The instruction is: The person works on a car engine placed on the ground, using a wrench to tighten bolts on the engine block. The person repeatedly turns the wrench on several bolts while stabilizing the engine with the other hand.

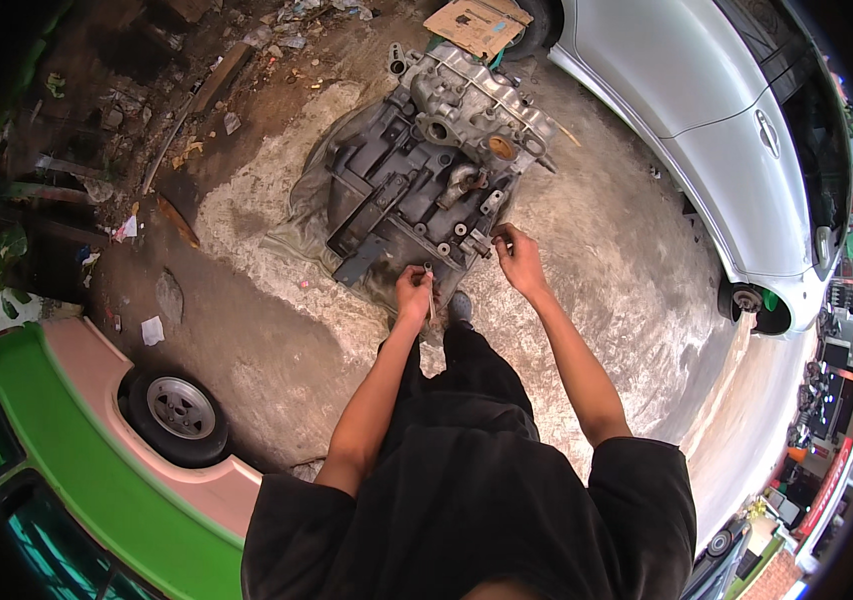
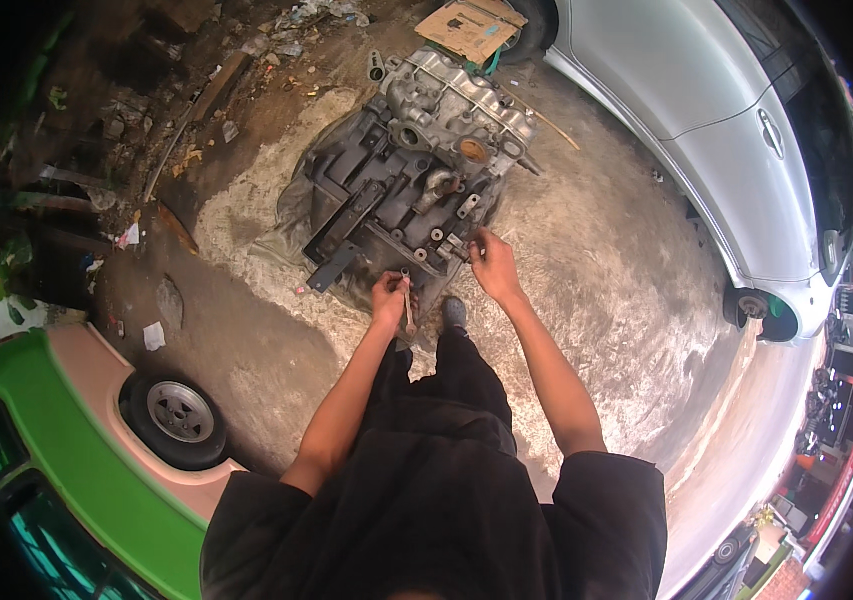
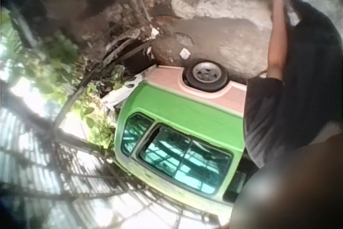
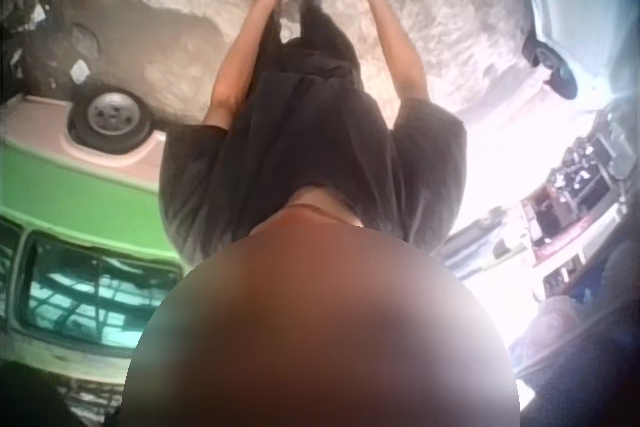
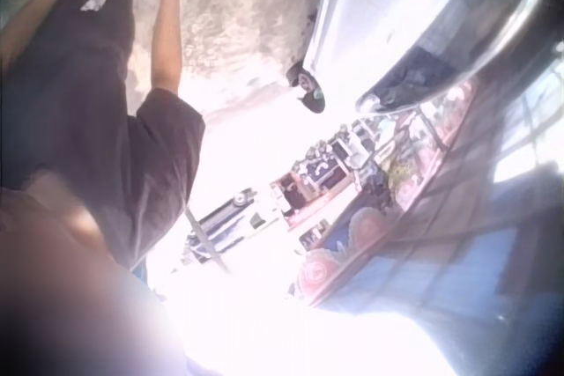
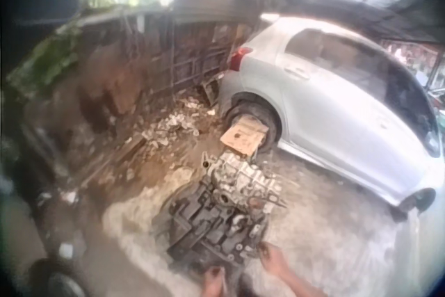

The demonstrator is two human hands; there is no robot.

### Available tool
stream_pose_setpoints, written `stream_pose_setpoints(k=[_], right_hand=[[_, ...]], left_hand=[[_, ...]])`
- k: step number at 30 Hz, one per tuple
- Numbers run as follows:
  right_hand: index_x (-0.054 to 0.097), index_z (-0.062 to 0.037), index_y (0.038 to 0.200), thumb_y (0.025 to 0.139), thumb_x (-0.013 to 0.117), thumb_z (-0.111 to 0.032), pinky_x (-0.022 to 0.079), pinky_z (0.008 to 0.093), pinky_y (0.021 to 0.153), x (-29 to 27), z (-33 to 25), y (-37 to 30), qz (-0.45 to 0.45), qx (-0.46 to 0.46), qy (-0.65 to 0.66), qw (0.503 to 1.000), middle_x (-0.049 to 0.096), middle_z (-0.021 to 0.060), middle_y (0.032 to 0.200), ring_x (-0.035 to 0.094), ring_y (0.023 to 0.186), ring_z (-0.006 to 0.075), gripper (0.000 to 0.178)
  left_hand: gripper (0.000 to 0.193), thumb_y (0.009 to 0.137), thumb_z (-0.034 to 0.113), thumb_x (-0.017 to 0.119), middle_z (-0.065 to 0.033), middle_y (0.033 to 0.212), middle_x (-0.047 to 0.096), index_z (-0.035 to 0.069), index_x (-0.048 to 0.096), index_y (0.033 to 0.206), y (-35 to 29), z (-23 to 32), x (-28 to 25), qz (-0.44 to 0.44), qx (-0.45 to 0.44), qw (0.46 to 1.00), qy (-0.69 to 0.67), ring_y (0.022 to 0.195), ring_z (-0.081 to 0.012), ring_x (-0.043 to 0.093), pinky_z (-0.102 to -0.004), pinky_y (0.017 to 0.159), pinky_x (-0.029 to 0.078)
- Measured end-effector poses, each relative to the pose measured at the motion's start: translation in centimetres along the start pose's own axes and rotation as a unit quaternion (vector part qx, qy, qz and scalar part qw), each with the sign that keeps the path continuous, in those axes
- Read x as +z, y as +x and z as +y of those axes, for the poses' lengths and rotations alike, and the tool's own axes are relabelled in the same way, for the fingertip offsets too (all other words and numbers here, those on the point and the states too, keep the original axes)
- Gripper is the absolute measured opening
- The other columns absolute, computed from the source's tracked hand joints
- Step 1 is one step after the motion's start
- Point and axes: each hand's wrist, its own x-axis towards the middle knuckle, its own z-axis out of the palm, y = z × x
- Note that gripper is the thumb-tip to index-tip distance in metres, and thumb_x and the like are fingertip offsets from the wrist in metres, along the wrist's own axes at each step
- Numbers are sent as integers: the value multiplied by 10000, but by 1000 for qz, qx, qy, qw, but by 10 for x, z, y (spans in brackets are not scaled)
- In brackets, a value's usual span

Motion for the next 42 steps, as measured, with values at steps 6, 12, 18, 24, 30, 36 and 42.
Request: stream_pose_setpoints(k=[6, 12, 18, 24, 30, 36, 42], right_hand=[[594, 9, 1156, 885, 600, -108, 492, 448, 951, -2, -8, 67, -46, -224, -163, 960, 633, 195, 1098, 582, 1093, 377, 295], [617, -23, 1138, 865, 637, -186, 490, 445, 956, 12, 4, 105, -106, -342, -223, 907, 672, 170, 1008, 628, 1013, 367, 318], [629, -63, 1145, 888, 614, -270, 479, 423, 945, 23, 15, 113, -138, -358, -293, 876, 689, 130, 994, 646, 1019, 308, 331], [627, -79, 1129, 900, 592, -295, 430, 442, 945, 32, 29, 113, -116, -385, -298, 866, 670, 114, 986, 626, 1027, 295, 316], [633, -76, 1105, 891, 628, -256, 423, 450, 960, 33, 33, 108, -103, -432, -292, 847, 648, 100, 1057, 600, 1070, 291, 280], [630, -44, 1060, 854, 652, -175, 418, 453, 931, 48, 19, 90, -74, -320, -249, 911, 638, 132, 1030, 600, 1009, 305, 245], [616, -73, 1038, 861, 630, -204, 416, 447, 912, 59, 18, 86, -35, -305, -262, 915, 627, 101, 1022, 611, 981, 266, 221]], left_hand=[[119, 955, 41, 635, -82, 894, 635, 34, 587, 1064, -6, 1, 26, 80, -20, 996, -14, 563, -164, 588, -334, 472, 488], [164, 957, 45, 647, -101, 958, 658, 10, 612, 1113, -21, 12, 52, 150, -63, 985, -57, 654, -171, 607, -334, 520, 503], [176, 959, 15, 629, -121, 989, 663, -35, 615, 1127, -21, 17, 61, 184, -50, 975, -111, 688, -184, 604, -341, 534, 505], [234, 950, -22, 614, -132, 990, 661, -70, 617, 1179, -27, 15, 62, 191, -39, 974, -116, 693, -182, 610, -346, 559, 532], [199, 962, -18, 596, -128, 993, 654, -71, 631, 1151, -27, 14, 67, 189, -29, 972, -138, 695, -171, 624, -327, 553, 535], [257, 960, -41, 569, -137, 1027, 657, -79, 614, 1210, -25, 27, 60, 165, -46, 979, -110, 756, -180, 646, -322, 584, 562], [327, 961, -55, 539, -131, 1078, 633, -89, 584, 1283, -31, 36, 55, 110, -66, 987, -96, 798, -168, 611, -317, 613, 592]])
